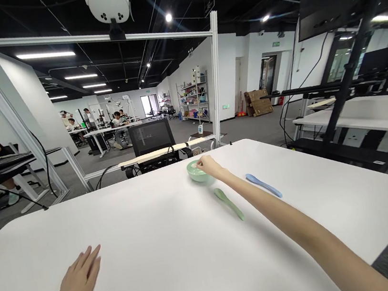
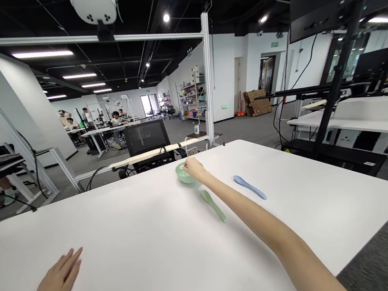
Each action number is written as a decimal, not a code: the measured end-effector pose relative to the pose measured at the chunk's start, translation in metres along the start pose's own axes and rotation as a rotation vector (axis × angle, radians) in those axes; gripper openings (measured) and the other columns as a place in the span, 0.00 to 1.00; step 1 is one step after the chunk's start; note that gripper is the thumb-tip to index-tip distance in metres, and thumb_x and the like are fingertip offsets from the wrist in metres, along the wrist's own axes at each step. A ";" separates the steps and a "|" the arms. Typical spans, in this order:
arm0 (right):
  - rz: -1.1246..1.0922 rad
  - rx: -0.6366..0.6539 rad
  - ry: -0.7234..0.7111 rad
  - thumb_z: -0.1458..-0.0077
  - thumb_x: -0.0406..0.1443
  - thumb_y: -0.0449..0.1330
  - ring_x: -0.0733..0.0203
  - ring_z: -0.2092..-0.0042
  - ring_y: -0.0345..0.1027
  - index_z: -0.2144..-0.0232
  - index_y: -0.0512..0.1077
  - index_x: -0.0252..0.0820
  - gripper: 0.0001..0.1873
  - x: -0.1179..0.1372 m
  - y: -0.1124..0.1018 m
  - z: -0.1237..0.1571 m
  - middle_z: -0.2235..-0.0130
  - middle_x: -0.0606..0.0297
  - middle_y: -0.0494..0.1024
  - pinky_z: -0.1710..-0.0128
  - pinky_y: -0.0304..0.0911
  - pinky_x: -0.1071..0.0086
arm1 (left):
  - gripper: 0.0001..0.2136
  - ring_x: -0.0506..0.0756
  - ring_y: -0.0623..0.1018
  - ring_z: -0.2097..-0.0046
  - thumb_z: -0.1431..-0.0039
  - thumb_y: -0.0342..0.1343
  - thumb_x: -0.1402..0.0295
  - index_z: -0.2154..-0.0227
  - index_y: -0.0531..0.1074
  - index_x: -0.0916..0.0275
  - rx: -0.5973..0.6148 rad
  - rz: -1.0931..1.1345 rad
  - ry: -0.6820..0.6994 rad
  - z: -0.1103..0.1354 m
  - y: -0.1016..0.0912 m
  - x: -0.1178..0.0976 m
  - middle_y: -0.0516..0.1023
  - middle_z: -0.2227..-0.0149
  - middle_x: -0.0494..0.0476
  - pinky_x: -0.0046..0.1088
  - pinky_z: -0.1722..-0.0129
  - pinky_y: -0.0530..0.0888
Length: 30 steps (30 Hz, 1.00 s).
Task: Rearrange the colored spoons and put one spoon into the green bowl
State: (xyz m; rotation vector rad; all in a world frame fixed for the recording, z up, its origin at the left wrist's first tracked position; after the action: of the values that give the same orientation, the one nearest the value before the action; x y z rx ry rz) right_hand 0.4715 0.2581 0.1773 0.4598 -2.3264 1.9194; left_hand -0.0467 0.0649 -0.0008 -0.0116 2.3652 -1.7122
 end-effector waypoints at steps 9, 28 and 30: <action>-0.183 0.125 -0.236 0.35 0.29 0.55 0.61 0.67 0.71 0.70 0.76 0.40 0.13 0.073 0.071 0.146 0.66 0.58 0.81 0.64 0.58 0.70 | 0.33 0.69 0.71 0.31 0.37 0.39 0.50 0.38 0.75 0.61 -0.054 0.005 0.026 -0.004 0.005 0.008 0.76 0.34 0.64 0.51 0.34 0.71; -0.120 0.132 -0.222 0.30 0.35 0.56 0.47 0.52 0.77 0.39 0.71 0.34 0.21 0.092 0.077 0.175 0.55 0.46 0.82 0.53 0.67 0.63 | 0.35 0.71 0.69 0.30 0.34 0.36 0.50 0.36 0.73 0.64 -0.009 -0.001 0.029 -0.004 0.008 0.008 0.72 0.32 0.67 0.53 0.33 0.70; -0.105 0.092 -0.174 0.28 0.39 0.53 0.47 0.50 0.76 0.37 0.69 0.34 0.23 0.079 0.067 0.168 0.53 0.46 0.82 0.50 0.65 0.63 | 0.35 0.71 0.69 0.30 0.34 0.36 0.49 0.36 0.73 0.64 -0.009 0.000 0.033 -0.004 0.008 0.008 0.72 0.32 0.67 0.54 0.33 0.70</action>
State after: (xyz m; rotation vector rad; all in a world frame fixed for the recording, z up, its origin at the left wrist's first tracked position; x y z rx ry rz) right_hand 0.3971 0.0925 0.0999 0.7709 -2.2686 2.0168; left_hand -0.0543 0.0701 -0.0085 0.0155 2.3964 -1.7146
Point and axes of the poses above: each hand's wrist, its own z-axis away from the middle knuckle, its own y-axis out of the palm, x = y × z, the point moved 7 cm from there along -z, towards the middle knuckle
